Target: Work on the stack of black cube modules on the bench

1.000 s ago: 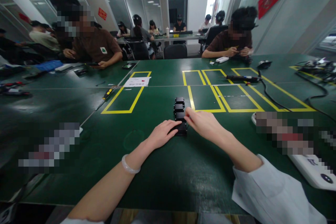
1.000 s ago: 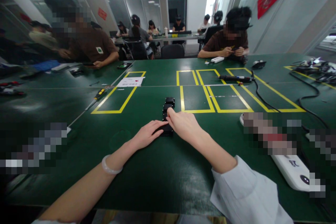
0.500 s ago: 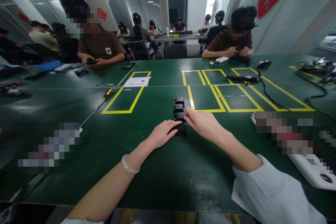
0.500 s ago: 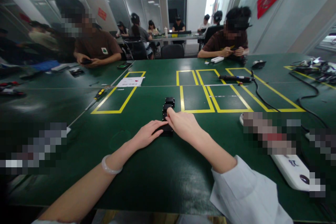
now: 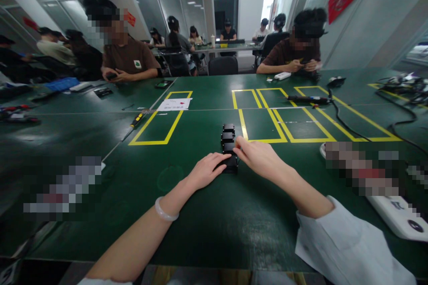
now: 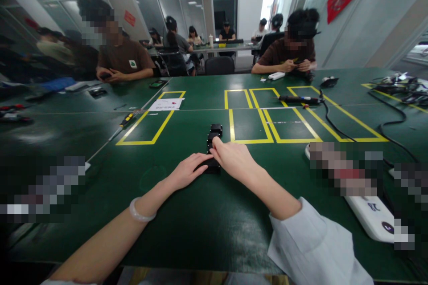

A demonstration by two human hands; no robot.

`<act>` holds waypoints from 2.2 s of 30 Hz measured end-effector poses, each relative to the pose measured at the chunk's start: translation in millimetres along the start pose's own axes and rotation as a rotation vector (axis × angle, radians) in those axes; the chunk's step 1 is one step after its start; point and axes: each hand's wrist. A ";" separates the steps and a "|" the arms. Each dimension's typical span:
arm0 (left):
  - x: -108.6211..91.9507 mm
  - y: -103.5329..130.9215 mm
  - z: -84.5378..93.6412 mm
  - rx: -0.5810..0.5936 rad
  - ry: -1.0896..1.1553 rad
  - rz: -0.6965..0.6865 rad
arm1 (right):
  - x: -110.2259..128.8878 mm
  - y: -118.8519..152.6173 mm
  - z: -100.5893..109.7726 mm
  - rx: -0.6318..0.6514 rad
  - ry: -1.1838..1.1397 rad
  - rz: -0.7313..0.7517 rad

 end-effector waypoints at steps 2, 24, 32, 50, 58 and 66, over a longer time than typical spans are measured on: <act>0.5 0.1 -0.3 -0.001 -0.002 0.000 | -0.7 -0.6 -0.6 0.006 0.003 -0.005; 0.0 0.3 0.6 0.001 -0.001 0.001 | -0.1 -1.0 -1.0 0.000 0.008 -0.007; 2.7 -0.3 -1.5 -0.003 -0.004 -0.002 | 1.1 0.4 -0.1 -0.030 -0.023 0.004; 2.2 -0.1 -1.4 -0.005 -0.008 -0.009 | 1.9 0.1 1.5 0.003 -0.031 -0.004; 0.7 1.0 0.1 0.007 -0.003 0.001 | -0.2 -2.3 -1.1 0.011 -0.019 -0.025; 3.2 -0.2 -1.8 0.004 -0.022 -0.004 | 0.9 -2.0 -1.5 -0.010 0.006 -0.017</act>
Point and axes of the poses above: each hand's wrist, its own y-axis away from the middle knuckle, its own z-axis out of the back of the hand, x = y × z, and after that the axes turned 7 degrees about x, right-handed
